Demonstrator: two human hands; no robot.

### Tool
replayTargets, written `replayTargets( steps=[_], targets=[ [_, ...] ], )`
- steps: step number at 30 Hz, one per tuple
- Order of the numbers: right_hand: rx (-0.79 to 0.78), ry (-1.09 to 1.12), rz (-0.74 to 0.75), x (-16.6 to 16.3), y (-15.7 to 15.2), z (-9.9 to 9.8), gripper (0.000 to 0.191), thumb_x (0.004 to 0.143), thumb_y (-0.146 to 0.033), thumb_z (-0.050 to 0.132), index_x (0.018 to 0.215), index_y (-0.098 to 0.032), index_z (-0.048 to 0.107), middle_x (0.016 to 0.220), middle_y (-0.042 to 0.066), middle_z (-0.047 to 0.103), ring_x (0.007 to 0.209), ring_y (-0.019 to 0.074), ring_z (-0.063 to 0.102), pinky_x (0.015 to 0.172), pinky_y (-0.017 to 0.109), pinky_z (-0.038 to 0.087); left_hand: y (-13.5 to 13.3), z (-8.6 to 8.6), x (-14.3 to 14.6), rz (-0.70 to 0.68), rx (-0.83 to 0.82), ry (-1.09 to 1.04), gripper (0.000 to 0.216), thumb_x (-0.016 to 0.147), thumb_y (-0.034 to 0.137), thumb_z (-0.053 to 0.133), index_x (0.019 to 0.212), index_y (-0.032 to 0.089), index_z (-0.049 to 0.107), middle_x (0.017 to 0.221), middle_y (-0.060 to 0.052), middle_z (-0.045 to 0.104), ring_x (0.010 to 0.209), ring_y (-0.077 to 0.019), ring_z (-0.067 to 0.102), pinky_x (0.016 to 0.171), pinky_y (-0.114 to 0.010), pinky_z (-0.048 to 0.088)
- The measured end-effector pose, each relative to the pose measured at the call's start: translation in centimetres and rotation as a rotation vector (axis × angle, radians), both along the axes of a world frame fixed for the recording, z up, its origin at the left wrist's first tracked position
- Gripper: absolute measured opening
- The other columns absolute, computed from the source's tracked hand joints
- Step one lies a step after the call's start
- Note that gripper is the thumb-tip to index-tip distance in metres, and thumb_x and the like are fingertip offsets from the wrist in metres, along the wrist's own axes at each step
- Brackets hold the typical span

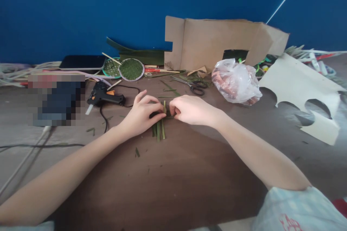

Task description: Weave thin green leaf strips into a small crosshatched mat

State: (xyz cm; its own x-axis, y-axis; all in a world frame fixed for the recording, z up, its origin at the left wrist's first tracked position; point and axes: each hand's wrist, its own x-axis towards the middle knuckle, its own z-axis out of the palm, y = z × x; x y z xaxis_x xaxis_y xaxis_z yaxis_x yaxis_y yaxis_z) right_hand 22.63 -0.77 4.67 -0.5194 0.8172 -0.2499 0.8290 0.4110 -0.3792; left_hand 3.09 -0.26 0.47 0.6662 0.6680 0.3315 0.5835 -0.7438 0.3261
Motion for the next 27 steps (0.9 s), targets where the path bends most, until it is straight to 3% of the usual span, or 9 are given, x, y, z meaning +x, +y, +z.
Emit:
replayTargets(
  steps=[6,12,18,27],
  targets=[
    [-0.039,-0.031,0.004,-0.08,-0.08,-0.06,0.017,0.069,-0.015,0.049,0.08,-0.023,0.059,0.071,-0.002,0.059,0.065,0.0127,0.05,0.055,0.023,0.029,0.0,-0.12,-0.04,-0.007,-0.001,0.007,0.013,0.085,0.029,0.054,0.08,0.019,0.06,0.082,0.0,0.058,0.092,-0.0142,0.054,0.108,-0.046,0.018],
    [-0.091,-0.048,-0.045,-0.47,-0.15,0.05,0.007,0.07,-0.027,0.055,0.074,-0.022,0.058,0.07,-0.001,0.058,0.062,0.0129,0.049,0.052,0.024,0.028,0.04,-0.19,0.0,-0.001,0.031,0.028,0.014,0.085,0.03,0.053,0.08,0.019,0.06,0.076,0.0,0.053,0.086,-0.0138,0.053,0.105,-0.043,0.024],
    [-0.095,-0.03,-0.043,-0.5,-0.07,0.02,0.007,0.07,-0.021,0.052,0.074,-0.021,0.058,0.068,-0.001,0.057,0.059,0.0118,0.048,0.052,0.024,0.028,0.09,-0.28,-0.05,0.007,0.033,0.036,0.015,0.085,0.031,0.052,0.079,0.019,0.06,0.076,0.0,0.052,0.084,-0.014,0.051,0.104,-0.043,0.025],
    [-0.16,0.068,-0.021,-0.72,-0.13,-0.08,0.011,0.072,-0.026,0.052,0.071,-0.019,0.06,0.064,-0.002,0.056,0.055,0.0099,0.047,0.052,0.023,0.031,0.12,-0.32,0.02,0.007,0.028,0.024,0.012,0.084,0.028,0.054,0.08,0.019,0.06,0.075,0.001,0.052,0.085,-0.014,0.052,0.104,-0.043,0.025]
  ],
)
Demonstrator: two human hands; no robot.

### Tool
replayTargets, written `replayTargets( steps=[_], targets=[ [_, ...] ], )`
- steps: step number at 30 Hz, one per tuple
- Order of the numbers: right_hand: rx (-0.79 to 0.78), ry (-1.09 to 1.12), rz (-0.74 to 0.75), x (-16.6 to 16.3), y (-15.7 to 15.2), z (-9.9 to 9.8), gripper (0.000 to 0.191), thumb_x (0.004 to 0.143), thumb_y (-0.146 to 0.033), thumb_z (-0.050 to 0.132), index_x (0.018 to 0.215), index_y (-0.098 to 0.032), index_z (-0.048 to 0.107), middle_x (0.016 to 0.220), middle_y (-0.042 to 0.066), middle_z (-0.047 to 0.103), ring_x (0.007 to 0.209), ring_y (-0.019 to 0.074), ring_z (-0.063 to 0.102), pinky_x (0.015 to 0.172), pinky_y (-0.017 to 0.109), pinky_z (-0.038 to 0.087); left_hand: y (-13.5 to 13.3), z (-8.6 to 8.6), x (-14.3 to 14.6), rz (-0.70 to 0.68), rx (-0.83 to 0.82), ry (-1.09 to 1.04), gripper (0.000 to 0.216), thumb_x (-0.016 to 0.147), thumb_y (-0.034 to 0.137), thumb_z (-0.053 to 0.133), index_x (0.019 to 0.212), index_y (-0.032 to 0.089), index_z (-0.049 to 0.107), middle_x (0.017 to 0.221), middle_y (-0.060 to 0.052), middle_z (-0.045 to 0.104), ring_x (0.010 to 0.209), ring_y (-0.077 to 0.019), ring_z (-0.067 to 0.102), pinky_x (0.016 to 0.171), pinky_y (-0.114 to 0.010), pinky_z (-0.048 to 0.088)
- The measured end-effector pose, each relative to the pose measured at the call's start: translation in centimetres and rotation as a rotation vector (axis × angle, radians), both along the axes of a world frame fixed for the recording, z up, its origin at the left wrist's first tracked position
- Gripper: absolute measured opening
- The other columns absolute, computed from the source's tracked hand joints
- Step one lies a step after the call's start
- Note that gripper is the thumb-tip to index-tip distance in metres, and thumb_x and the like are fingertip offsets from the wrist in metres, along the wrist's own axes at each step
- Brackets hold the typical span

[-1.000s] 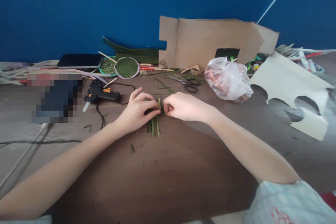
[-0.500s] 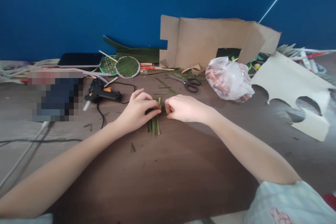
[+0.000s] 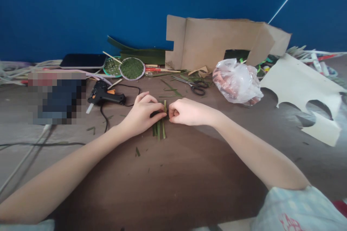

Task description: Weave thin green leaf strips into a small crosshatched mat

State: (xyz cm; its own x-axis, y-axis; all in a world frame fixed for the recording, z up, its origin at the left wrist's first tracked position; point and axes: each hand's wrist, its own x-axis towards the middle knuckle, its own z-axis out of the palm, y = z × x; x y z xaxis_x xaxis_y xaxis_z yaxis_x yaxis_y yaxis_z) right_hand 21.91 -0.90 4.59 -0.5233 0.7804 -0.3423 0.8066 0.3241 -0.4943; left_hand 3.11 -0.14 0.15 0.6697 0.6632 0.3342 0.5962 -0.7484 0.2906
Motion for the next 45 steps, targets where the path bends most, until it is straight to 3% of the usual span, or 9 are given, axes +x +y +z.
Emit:
replayTargets(
  steps=[16,27,34,41,45],
  targets=[
    [-0.2,0.175,-0.126,-0.4,0.3,0.4,0.013,0.068,-0.027,0.056,0.073,-0.017,0.063,0.07,-0.001,0.062,0.063,0.0117,0.052,0.058,0.023,0.037,0.0,0.0,-0.4,-0.029,-0.022,-0.006,0.014,0.086,0.03,0.052,0.085,0.02,0.062,0.076,0.0,0.053,0.086,-0.0142,0.052,0.105,-0.044,0.024],
    [-0.219,0.214,-0.174,-0.7,0.0,0.4,0.011,0.067,-0.023,0.054,0.071,-0.016,0.062,0.066,-0.001,0.061,0.059,0.0104,0.05,0.057,0.023,0.036,0.1,0.6,-0.6,-0.058,-0.057,0.043,0.014,0.087,0.029,0.051,0.09,0.019,0.06,0.081,-0.001,0.055,0.089,-0.0149,0.053,0.106,-0.046,0.023],
    [-0.21,0.229,-0.171,-0.6,0.1,0.1,0.012,0.069,-0.025,0.054,0.072,-0.016,0.062,0.065,-0.001,0.062,0.062,0.0118,0.053,0.059,0.024,0.038,-0.2,1.2,-0.8,-0.12,-0.058,0.07,0.013,0.085,0.02,0.049,0.093,0.019,0.058,0.085,-0.001,0.061,0.095,-0.016,0.052,0.109,-0.048,0.015],
    [-0.217,0.253,-0.172,-0.6,0.0,0.0,0.011,0.069,-0.022,0.055,0.073,-0.016,0.062,0.067,0.0,0.062,0.063,0.0116,0.053,0.058,0.024,0.037,-0.4,0.6,-0.4,-0.074,-0.049,0.036,0.018,0.077,0.032,0.061,0.087,0.017,0.057,0.085,-0.002,0.061,0.094,-0.0171,0.053,0.108,-0.049,0.019],
    [-0.204,0.248,-0.177,-0.7,0.0,0.2,0.01,0.069,-0.022,0.055,0.072,-0.016,0.062,0.067,0.0,0.062,0.063,0.0113,0.053,0.059,0.023,0.037,-0.6,0.4,-0.1,-0.041,-0.027,0.022,0.015,0.078,0.029,0.06,0.086,0.017,0.056,0.081,-0.001,0.06,0.091,-0.0163,0.054,0.108,-0.047,0.02]
  ],
)
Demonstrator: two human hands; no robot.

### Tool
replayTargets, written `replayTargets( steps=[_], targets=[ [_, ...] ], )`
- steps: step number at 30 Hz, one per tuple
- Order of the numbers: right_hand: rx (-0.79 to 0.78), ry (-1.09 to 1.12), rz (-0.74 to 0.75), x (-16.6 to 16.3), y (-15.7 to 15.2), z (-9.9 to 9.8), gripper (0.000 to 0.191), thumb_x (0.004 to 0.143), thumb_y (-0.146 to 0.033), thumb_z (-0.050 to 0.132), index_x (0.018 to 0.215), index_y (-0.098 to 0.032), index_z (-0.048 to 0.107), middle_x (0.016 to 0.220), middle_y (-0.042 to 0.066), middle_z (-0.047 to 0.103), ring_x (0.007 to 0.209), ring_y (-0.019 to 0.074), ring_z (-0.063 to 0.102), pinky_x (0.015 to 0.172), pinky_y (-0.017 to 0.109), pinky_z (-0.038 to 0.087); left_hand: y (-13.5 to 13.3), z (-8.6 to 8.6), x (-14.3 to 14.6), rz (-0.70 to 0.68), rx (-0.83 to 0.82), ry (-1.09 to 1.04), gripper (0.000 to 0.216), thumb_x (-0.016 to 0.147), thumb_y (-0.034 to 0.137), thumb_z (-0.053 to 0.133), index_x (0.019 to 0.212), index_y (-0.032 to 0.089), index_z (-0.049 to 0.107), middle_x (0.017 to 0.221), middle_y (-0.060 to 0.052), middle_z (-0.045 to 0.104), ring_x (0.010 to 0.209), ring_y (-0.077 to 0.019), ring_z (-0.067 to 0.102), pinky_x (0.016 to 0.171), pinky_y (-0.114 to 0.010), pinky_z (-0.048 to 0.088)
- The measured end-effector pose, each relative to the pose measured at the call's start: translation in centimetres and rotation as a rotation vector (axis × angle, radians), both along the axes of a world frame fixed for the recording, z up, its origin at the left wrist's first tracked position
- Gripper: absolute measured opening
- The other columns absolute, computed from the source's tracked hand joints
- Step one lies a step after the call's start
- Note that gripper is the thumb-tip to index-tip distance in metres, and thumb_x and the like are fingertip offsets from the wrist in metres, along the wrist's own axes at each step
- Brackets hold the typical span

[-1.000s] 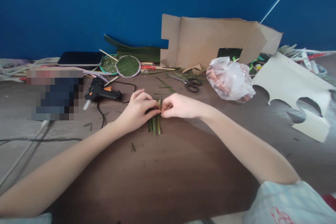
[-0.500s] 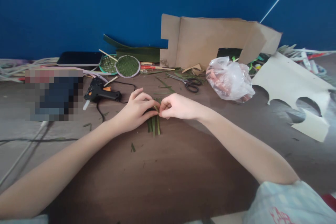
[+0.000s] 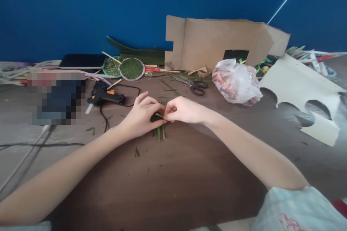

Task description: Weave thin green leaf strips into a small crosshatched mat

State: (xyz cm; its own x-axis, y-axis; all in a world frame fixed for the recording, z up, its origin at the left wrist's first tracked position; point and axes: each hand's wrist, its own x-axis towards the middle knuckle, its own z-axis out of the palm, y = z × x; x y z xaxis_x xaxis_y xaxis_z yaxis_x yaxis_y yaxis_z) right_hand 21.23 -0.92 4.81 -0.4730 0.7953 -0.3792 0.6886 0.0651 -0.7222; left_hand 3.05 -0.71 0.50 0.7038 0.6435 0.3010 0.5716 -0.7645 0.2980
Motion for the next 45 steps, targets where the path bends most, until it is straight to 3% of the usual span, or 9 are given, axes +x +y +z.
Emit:
replayTargets(
  steps=[12,19,24,29,38,45],
  targets=[
    [0.022,0.004,0.056,0.4,0.1,0.1,0.01,0.069,-0.023,0.056,0.074,-0.016,0.061,0.067,-0.001,0.059,0.06,0.0106,0.05,0.057,0.024,0.037,-0.2,-0.1,0.2,0.027,0.022,-0.018,0.009,0.075,0.021,0.054,0.083,0.018,0.056,0.078,0.0,0.061,0.088,-0.0154,0.055,0.108,-0.046,0.02],
    [0.238,0.196,0.049,-0.3,-0.8,0.2,0.017,0.072,-0.031,0.062,0.079,-0.019,0.054,0.064,-0.005,0.049,0.055,0.0072,0.04,0.054,0.021,0.033,0.0,-0.4,0.3,0.039,0.017,-0.029,0.008,0.071,0.021,0.052,0.076,0.016,0.056,0.079,-0.004,0.061,0.09,-0.0177,0.055,0.107,-0.047,0.022],
    [0.446,0.173,0.048,-1.1,-1.3,-0.4,0.008,0.076,-0.025,0.06,0.073,-0.017,0.059,0.059,-0.005,0.049,0.054,0.0068,0.04,0.056,0.023,0.031,0.0,-0.4,0.3,0.032,-0.013,-0.053,0.007,0.07,0.017,0.049,0.072,0.018,0.056,0.076,-0.002,0.061,0.088,-0.017,0.055,0.107,-0.048,0.021],
    [0.526,0.156,0.07,-1.1,-1.3,-0.7,0.008,0.077,-0.022,0.058,0.072,-0.017,0.06,0.058,-0.005,0.05,0.052,0.0065,0.039,0.057,0.023,0.03,-0.1,-0.4,0.3,0.022,-0.012,-0.056,0.008,0.07,0.016,0.049,0.073,0.019,0.056,0.075,-0.001,0.061,0.088,-0.0169,0.054,0.107,-0.048,0.021],
    [0.423,0.165,0.059,0.3,-0.6,0.2,0.009,0.075,-0.026,0.058,0.074,-0.017,0.06,0.057,-0.004,0.048,0.052,0.0073,0.04,0.053,0.022,0.031,-0.1,-0.3,0.2,0.044,-0.028,-0.017,0.01,0.073,0.019,0.05,0.081,0.018,0.056,0.08,-0.001,0.06,0.089,-0.0165,0.054,0.108,-0.046,0.02],
    [0.188,0.027,0.357,0.9,-0.5,1.3,0.012,0.074,-0.026,0.057,0.081,-0.019,0.065,0.064,-0.002,0.057,0.055,0.0086,0.047,0.054,0.022,0.034,-0.1,-0.2,0.1,0.034,-0.072,-0.04,0.012,0.074,0.018,0.052,0.085,0.02,0.056,0.082,0.0,0.061,0.089,-0.0152,0.055,0.109,-0.045,0.017]
  ],
)
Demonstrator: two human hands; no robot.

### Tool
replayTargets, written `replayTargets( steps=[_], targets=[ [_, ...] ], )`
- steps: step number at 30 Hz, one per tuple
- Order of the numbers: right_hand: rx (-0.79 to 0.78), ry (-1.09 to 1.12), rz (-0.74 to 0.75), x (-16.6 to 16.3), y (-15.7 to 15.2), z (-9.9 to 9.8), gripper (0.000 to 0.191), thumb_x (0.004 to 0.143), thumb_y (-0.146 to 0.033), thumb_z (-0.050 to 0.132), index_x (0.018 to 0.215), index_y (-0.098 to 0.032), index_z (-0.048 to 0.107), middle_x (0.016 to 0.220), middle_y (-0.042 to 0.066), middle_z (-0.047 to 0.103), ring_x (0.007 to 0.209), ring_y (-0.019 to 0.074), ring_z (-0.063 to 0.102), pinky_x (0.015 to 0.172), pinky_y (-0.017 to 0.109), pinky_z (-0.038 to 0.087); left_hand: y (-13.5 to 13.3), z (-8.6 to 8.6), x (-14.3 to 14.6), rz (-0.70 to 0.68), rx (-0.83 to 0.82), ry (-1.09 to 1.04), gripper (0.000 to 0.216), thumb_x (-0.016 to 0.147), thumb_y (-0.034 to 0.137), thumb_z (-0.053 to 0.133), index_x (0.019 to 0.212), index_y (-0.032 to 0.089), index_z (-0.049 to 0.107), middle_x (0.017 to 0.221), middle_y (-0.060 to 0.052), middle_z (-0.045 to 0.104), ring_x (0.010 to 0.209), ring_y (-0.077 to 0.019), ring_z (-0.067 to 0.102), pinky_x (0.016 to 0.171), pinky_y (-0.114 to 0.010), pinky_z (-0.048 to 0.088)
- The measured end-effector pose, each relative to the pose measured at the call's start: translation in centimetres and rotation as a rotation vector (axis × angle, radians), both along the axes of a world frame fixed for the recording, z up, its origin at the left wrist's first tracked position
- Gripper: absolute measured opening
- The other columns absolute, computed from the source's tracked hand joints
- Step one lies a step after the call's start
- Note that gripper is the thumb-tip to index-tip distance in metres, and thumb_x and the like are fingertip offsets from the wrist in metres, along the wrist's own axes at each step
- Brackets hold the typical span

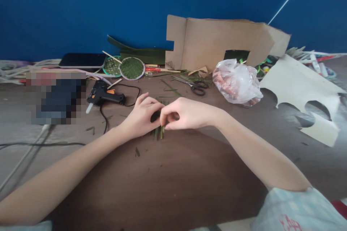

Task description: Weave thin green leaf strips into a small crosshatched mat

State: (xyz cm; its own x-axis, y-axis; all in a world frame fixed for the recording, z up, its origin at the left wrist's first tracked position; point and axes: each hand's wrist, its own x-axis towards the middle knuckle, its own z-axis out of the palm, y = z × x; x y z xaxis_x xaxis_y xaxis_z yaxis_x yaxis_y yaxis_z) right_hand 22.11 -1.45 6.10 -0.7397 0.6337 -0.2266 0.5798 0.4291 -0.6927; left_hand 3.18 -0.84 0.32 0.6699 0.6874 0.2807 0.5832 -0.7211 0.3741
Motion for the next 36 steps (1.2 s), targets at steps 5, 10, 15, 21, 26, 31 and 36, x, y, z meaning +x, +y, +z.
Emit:
replayTargets(
  steps=[5,10,15,21,26,31,36],
  targets=[
    [0.036,-0.093,-0.088,0.1,0.3,-0.4,0.018,0.078,-0.031,0.051,0.074,-0.018,0.063,0.064,-0.002,0.059,0.054,0.0086,0.047,0.055,0.023,0.032,-0.2,0.4,-0.1,-0.013,-0.028,0.002,0.02,0.07,0.015,0.05,0.088,0.02,0.057,0.084,0.001,0.062,0.092,-0.0156,0.054,0.11,-0.046,0.014],
    [0.141,-0.19,-0.254,0.0,0.6,-1.1,0.017,0.074,-0.035,0.055,0.069,-0.019,0.055,0.061,-0.003,0.055,0.051,0.0082,0.044,0.051,0.023,0.027,-0.2,0.2,0.0,0.002,-0.027,-0.005,0.017,0.073,0.015,0.05,0.089,0.02,0.056,0.083,0.001,0.063,0.092,-0.0153,0.054,0.109,-0.046,0.016],
    [0.181,-0.241,-0.27,-0.2,0.7,-1.6,0.02,0.073,-0.039,0.057,0.069,-0.021,0.052,0.066,-0.003,0.057,0.053,0.0093,0.045,0.05,0.023,0.026,-0.2,-0.1,0.1,0.009,-0.02,-0.012,0.013,0.075,0.015,0.054,0.087,0.02,0.055,0.083,0.002,0.064,0.092,-0.0151,0.054,0.108,-0.045,0.019],
    [0.172,-0.291,-0.245,-0.1,0.8,-2.2,0.016,0.072,-0.036,0.056,0.067,-0.021,0.052,0.064,-0.002,0.056,0.054,0.0102,0.045,0.05,0.023,0.026,-0.4,-0.2,-0.2,0.018,-0.088,-0.052,0.02,0.075,0.013,0.055,0.094,0.021,0.053,0.087,0.002,0.066,0.096,-0.0156,0.053,0.108,-0.045,0.02],
    [0.165,-0.282,-0.247,-0.1,0.7,-2.1,0.014,0.071,-0.033,0.056,0.067,-0.021,0.051,0.061,-0.003,0.051,0.053,0.0096,0.043,0.05,0.023,0.025,-0.4,-0.1,-0.5,-0.006,-0.127,-0.068,0.024,0.075,0.012,0.055,0.097,0.021,0.052,0.091,0.002,0.065,0.098,-0.0157,0.051,0.106,-0.044,0.021],
    [0.216,-0.244,-0.272,0.0,1.0,-2.0,0.013,0.072,-0.032,0.056,0.074,-0.021,0.05,0.064,-0.003,0.05,0.057,0.011,0.043,0.053,0.024,0.027,-0.2,0.6,-1.0,0.015,-0.042,-0.068,0.02,0.075,0.014,0.058,0.095,0.018,0.053,0.095,-0.002,0.061,0.097,-0.018,0.051,0.091,-0.035,0.036],
    [0.318,-0.134,-0.235,0.3,0.9,-2.0,0.033,0.07,-0.043,0.06,0.093,-0.021,0.052,0.096,0.005,0.055,0.089,0.0208,0.049,0.073,0.03,0.038,0.0,1.3,-1.6,0.09,0.101,0.076,0.012,0.077,0.023,0.061,0.087,0.017,0.057,0.093,-0.003,0.063,0.091,-0.0212,0.053,0.078,-0.033,0.039]
  ],
)
